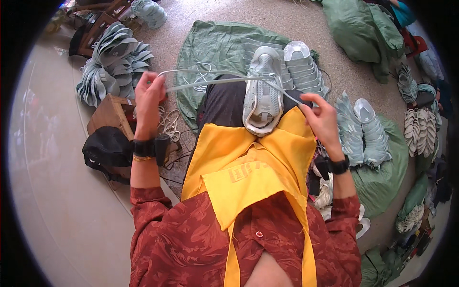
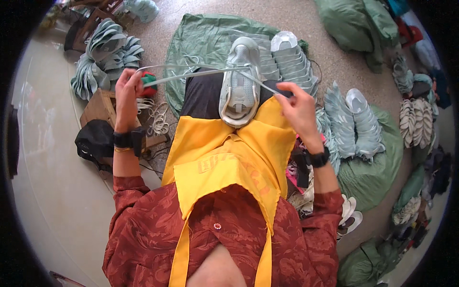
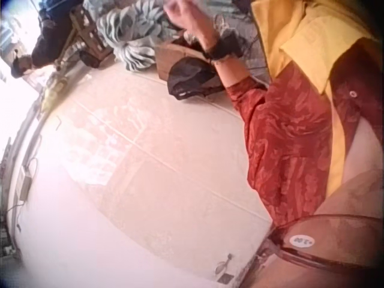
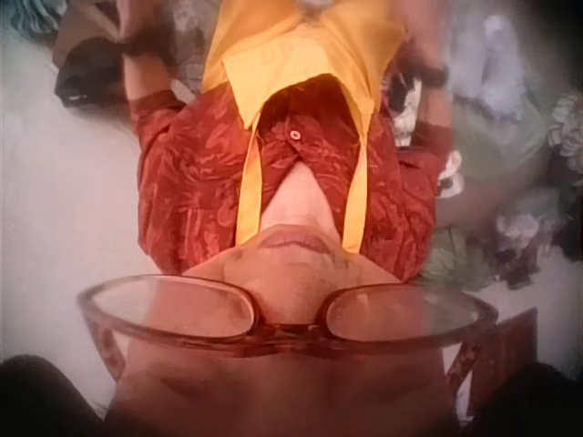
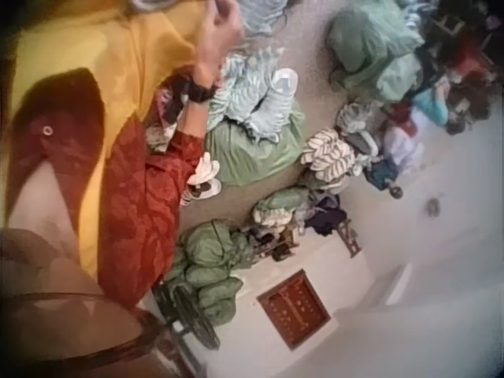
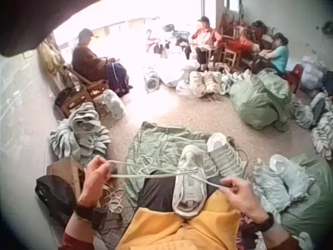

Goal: Lacing a white athletic shoe in a shoe manufacturing facility.

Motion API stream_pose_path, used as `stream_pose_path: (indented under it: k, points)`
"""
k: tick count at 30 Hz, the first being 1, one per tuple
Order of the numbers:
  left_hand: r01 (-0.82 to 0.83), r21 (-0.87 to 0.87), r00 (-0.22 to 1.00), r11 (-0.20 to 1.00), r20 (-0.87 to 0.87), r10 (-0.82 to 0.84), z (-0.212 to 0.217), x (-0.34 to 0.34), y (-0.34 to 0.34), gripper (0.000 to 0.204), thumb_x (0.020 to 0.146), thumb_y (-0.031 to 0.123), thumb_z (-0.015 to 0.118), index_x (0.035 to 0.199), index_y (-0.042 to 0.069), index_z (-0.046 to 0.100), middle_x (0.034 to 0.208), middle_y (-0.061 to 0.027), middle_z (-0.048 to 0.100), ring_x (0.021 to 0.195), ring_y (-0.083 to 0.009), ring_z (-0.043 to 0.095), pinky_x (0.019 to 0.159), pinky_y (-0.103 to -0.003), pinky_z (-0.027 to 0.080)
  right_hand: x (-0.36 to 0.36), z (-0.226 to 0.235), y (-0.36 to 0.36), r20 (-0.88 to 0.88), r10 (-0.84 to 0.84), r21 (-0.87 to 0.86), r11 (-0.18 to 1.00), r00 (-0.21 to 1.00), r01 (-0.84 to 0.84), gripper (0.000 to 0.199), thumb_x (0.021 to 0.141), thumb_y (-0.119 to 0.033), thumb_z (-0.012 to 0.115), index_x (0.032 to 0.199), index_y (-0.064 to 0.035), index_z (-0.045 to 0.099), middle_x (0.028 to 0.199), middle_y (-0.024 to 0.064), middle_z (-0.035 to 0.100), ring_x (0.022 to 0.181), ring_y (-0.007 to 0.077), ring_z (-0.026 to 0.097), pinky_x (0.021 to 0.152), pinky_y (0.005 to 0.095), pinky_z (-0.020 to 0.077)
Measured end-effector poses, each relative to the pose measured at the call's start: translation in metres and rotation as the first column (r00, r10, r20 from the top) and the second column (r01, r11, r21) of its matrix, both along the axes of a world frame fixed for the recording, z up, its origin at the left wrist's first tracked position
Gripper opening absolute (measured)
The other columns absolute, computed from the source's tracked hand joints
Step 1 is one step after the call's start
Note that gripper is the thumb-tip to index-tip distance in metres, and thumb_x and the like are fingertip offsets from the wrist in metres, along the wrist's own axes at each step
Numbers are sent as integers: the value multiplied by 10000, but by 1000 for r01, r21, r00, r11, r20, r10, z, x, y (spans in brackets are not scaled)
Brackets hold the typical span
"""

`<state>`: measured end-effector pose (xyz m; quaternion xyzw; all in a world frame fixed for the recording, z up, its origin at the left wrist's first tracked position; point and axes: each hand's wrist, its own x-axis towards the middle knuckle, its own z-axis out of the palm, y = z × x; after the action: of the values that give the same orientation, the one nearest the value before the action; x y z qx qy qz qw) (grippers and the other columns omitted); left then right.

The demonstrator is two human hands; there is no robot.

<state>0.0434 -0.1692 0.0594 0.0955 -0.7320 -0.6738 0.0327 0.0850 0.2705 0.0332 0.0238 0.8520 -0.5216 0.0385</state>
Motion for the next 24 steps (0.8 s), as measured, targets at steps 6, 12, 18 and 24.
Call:
stream_pose_path:
  k: [6, 12, 18, 24]
  points:
    - [51, -911, 998, 410, 58, 5, -19, 20, -10, 295, 877, 165, 732, 1008, 32, 503, 754, -132, 673, 687, -327, 682, 632, -396, 528, -33, 1, -35, -227, 194, 283, 951, 954, -126, 152, 906, -114, 717, 1023, -18, 706, 874, 148, 737, 661, 263, 691, 633, 344, 537]
    - [159, -591, 948, 791, -132, -289, -28, -11, 88, 128, 925, 53, 686, 938, -15, 578, 784, -108, 657, 707, -169, 643, 673, -318, 524, -78, -9, -54, -489, 370, 408, 897, 790, -168, 120, 912, -55, 653, 1017, -3, 676, 943, 178, 700, 837, 377, 686, 732, 438, 562]
    - [295, -387, 912, 874, -160, -379, -55, -48, 160, 183, 894, 73, 706, 977, -4, 562, 818, -127, 675, 711, -200, 662, 662, -326, 539, -98, -20, -60, -315, 503, 570, 778, 805, -264, 72, 932, -31, 605, 968, 19, 643, 924, 206, 681, 869, 392, 678, 760, 448, 557]
    - [379, -261, 914, 888, -40, -403, -71, -62, 164, 224, 866, 83, 723, 1021, -4, 589, 828, -103, 679, 737, -172, 661, 682, -323, 540, -102, -23, -57, -375, 541, 553, 782, 753, -287, 74, 944, -33, 558, 897, 15, 588, 868, 216, 646, 817, 400, 671, 707, 461, 565]
